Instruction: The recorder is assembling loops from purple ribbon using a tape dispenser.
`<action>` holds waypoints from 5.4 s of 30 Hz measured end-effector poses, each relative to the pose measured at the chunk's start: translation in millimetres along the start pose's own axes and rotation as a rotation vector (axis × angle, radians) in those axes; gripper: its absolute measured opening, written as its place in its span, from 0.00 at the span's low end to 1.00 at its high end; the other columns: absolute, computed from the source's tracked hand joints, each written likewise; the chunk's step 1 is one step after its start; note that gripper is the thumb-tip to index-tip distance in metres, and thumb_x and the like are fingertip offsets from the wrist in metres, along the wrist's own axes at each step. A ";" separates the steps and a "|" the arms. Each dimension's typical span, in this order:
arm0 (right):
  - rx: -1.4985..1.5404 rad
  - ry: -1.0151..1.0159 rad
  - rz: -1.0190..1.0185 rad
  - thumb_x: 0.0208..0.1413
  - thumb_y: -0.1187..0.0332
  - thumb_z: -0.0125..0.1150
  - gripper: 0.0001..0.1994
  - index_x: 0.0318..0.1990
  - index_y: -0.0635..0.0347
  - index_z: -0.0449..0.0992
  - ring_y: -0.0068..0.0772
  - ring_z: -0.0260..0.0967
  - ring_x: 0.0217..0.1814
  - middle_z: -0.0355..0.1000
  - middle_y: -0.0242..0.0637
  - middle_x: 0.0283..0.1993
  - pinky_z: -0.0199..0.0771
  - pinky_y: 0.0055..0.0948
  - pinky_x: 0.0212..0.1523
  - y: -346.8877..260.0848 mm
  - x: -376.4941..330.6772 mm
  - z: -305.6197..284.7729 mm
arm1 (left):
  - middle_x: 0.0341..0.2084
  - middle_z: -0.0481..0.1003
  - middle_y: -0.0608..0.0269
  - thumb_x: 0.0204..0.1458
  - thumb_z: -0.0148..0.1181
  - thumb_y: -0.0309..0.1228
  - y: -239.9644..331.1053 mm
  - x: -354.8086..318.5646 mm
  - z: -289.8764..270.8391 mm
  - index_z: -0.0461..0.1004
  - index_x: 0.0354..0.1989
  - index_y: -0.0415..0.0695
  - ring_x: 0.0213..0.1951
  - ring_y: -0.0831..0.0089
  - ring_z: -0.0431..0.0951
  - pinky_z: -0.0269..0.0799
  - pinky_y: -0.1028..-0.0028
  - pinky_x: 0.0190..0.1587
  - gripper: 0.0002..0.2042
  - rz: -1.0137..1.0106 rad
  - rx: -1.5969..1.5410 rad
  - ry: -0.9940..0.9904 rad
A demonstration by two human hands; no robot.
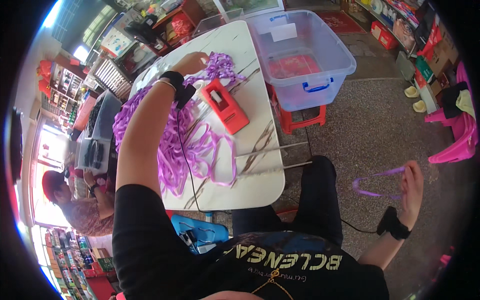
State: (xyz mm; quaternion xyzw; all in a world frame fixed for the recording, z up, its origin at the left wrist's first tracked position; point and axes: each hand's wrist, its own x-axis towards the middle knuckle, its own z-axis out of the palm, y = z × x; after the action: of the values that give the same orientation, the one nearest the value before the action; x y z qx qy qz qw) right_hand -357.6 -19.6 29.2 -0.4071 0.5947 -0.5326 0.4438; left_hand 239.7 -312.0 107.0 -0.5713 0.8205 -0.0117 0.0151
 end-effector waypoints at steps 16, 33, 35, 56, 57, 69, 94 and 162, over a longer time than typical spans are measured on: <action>-0.008 0.121 0.154 0.57 0.63 0.48 0.07 0.38 0.54 0.65 0.05 0.41 0.13 0.54 0.19 0.22 0.37 0.11 0.12 49.8 26.3 -38.5 | 0.36 0.74 0.58 0.31 0.66 0.33 -30.8 63.4 40.1 0.75 0.32 0.51 0.42 0.60 0.72 0.68 0.63 0.43 0.15 -0.036 0.136 -0.259; 0.069 0.146 0.160 0.57 0.62 0.48 0.07 0.35 0.54 0.65 0.05 0.41 0.13 0.56 0.20 0.23 0.37 0.10 0.11 49.8 21.1 -37.0 | 0.27 0.75 0.60 0.32 0.66 0.30 -25.0 61.9 34.7 0.73 0.28 0.47 0.36 0.61 0.74 0.70 0.65 0.38 0.12 0.000 0.119 -0.321; 0.054 0.139 0.155 0.57 0.62 0.48 0.07 0.35 0.54 0.65 0.05 0.41 0.13 0.56 0.20 0.23 0.37 0.10 0.11 51.9 19.9 -39.2 | 0.25 0.74 0.60 0.34 0.63 0.28 -26.1 61.3 33.2 0.73 0.27 0.46 0.34 0.63 0.75 0.71 0.67 0.36 0.10 0.025 0.072 -0.255; 0.071 0.138 0.193 0.57 0.62 0.49 0.07 0.36 0.54 0.66 0.05 0.42 0.14 0.57 0.19 0.23 0.38 0.10 0.13 57.3 19.8 -33.7 | 0.24 0.75 0.59 0.43 0.60 0.27 -29.8 47.7 16.9 0.74 0.25 0.35 0.28 0.74 0.76 0.74 0.80 0.33 0.07 -0.373 -1.067 -0.262; 0.087 0.139 0.199 0.57 0.62 0.49 0.07 0.36 0.54 0.66 0.06 0.42 0.14 0.57 0.19 0.22 0.38 0.10 0.13 59.2 19.9 -35.5 | 0.24 0.75 0.59 0.43 0.61 0.28 -32.7 49.7 18.9 0.75 0.27 0.36 0.28 0.74 0.76 0.74 0.81 0.33 0.07 -0.345 -1.044 -0.280; 0.094 0.165 0.223 0.58 0.62 0.48 0.06 0.34 0.52 0.66 0.05 0.43 0.14 0.56 0.18 0.22 0.38 0.10 0.12 60.7 23.1 -26.6 | 0.21 0.75 0.60 0.38 0.65 0.39 -0.6 57.3 15.6 0.75 0.27 0.39 0.22 0.76 0.75 0.72 0.79 0.24 0.15 -0.152 -0.468 -0.426; 0.079 0.156 0.266 0.58 0.63 0.48 0.06 0.36 0.54 0.66 0.06 0.42 0.14 0.56 0.19 0.22 0.38 0.11 0.13 78.9 23.0 -36.2 | 0.15 0.67 0.53 0.37 0.64 0.33 -37.3 96.6 71.9 0.68 0.16 0.44 0.22 0.55 0.71 0.63 0.64 0.22 0.11 -0.148 -0.298 -0.614; -0.179 -0.760 -0.381 0.49 0.72 0.57 0.11 0.41 0.64 0.70 0.24 0.69 0.38 0.71 0.35 0.36 0.68 0.23 0.38 -56.5 -75.2 153.6 | 0.20 0.71 0.69 0.57 0.45 0.32 324.8 -222.4 26.5 0.72 0.41 0.38 0.26 0.84 0.70 0.65 0.83 0.33 0.13 0.161 -1.693 -0.445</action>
State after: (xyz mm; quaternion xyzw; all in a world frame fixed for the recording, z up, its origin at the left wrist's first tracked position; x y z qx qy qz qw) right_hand -188.6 4.9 86.5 -0.7138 0.3471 -0.3636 0.4877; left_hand 13.4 9.3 71.2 -0.3200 0.5695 0.7135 -0.2534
